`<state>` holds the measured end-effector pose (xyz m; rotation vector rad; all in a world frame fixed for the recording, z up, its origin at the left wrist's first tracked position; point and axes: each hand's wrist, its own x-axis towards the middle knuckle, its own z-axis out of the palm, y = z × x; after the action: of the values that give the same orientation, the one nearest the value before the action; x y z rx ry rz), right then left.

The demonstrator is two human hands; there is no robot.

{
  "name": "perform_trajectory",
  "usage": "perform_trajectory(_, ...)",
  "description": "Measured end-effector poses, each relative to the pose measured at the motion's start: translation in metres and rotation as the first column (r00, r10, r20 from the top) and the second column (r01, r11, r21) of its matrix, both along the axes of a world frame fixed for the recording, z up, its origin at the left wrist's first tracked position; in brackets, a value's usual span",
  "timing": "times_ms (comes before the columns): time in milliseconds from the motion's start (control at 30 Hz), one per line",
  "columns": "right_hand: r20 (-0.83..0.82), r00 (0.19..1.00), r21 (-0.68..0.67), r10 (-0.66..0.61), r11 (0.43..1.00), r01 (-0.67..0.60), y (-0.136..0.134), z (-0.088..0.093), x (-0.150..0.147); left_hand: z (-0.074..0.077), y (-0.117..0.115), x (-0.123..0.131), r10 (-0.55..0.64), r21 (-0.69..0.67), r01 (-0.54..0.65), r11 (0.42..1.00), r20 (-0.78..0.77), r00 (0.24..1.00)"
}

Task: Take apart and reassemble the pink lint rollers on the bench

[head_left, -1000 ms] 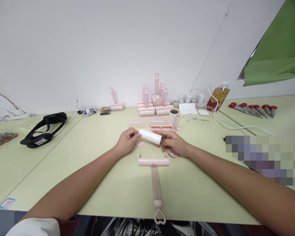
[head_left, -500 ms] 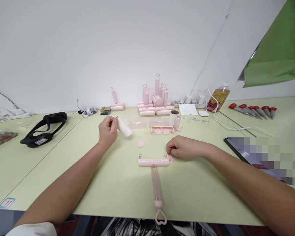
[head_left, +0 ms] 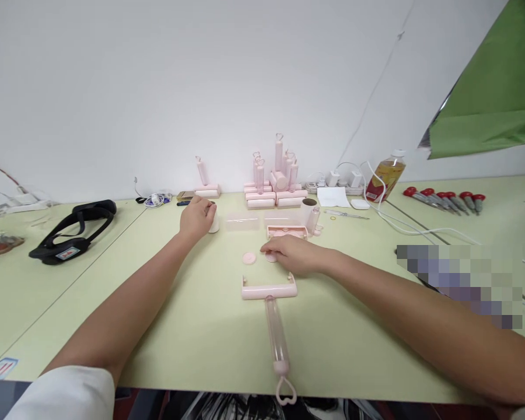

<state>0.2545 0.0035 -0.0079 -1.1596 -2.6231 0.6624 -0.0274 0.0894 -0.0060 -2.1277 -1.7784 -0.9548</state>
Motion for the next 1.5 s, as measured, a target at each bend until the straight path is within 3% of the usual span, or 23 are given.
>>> perform_trajectory(167, 0.219, 0.970, 0.017, 0.102, 0.994, -0.108, 0.010, 0.006, -0.027, 0.002, 0.009, 0.010, 0.001, -0.029, -0.002, 1.000, -0.010, 1.000)
perform_trajectory(367, 0.421, 0.906, 0.027, 0.036, 0.998, -0.052, 0.008, 0.018, -0.057, 0.003, 0.014, 0.013, -0.041, -0.036, 0.042, 0.998, 0.017, 0.999)
perform_trajectory(733, 0.443, 0.890, 0.129, -0.112, 0.990, 0.060, 0.031, 0.014, -0.093, 0.008, 0.014, 0.009, -0.081, -0.077, 0.082, 0.994, 0.012, 0.997)
perform_trajectory(867, 0.385, 0.912, 0.174, -0.145, 0.981, 0.082, 0.033, 0.010, -0.095, 0.010, 0.010, 0.007, -0.107, 0.082, 0.102, 0.991, 0.055, 0.993)
perform_trajectory(933, 0.333, 0.929, 0.207, -0.160, 0.974, 0.093, 0.033, 0.010, -0.091, 0.015, -0.002, 0.010, -0.146, 0.220, 0.125, 0.967, 0.083, 0.986)
perform_trajectory(1000, 0.274, 0.944, 0.246, -0.184, 0.962, 0.116, 0.031, 0.012, -0.082, 0.022, -0.022, 0.016, -0.228, 0.270, 0.200, 0.942, 0.076, 0.971)
perform_trajectory(1067, 0.195, 0.959, 0.280, -0.204, 0.949, 0.145, 0.028, 0.015, -0.068, 0.028, -0.046, 0.026, -0.360, 0.149, 0.354, 0.923, 0.016, 0.933)
perform_trajectory(1133, 0.077, 0.979, 0.284, -0.187, 0.946, 0.158, 0.023, 0.018, -0.052, 0.028, -0.066, 0.035, -0.505, -0.079, 0.500, 0.862, -0.071, 0.860)
perform_trajectory(1200, 0.037, 0.983, 0.252, -0.180, 0.954, 0.165, 0.014, 0.019, -0.036, 0.022, -0.077, 0.041, -0.512, -0.221, 0.478, 0.850, -0.133, 0.849)
perform_trajectory(1300, 0.037, 0.979, 0.192, -0.201, 0.963, 0.191, -0.008, 0.017, -0.016, 0.007, -0.074, 0.046, -0.479, -0.346, 0.384, 0.856, -0.251, 0.841)
perform_trajectory(1400, 0.001, 0.981, 0.177, -0.192, 0.966, 0.189, -0.038, 0.010, -0.004, -0.007, -0.062, 0.048, -0.501, -0.385, 0.367, 0.847, -0.346, 0.793)
perform_trajectory(1500, -0.053, 0.985, 0.211, -0.164, 0.962, 0.171, -0.062, 0.004, 0.003, -0.013, -0.054, 0.053, -0.520, -0.390, 0.392, 0.833, -0.311, 0.796)
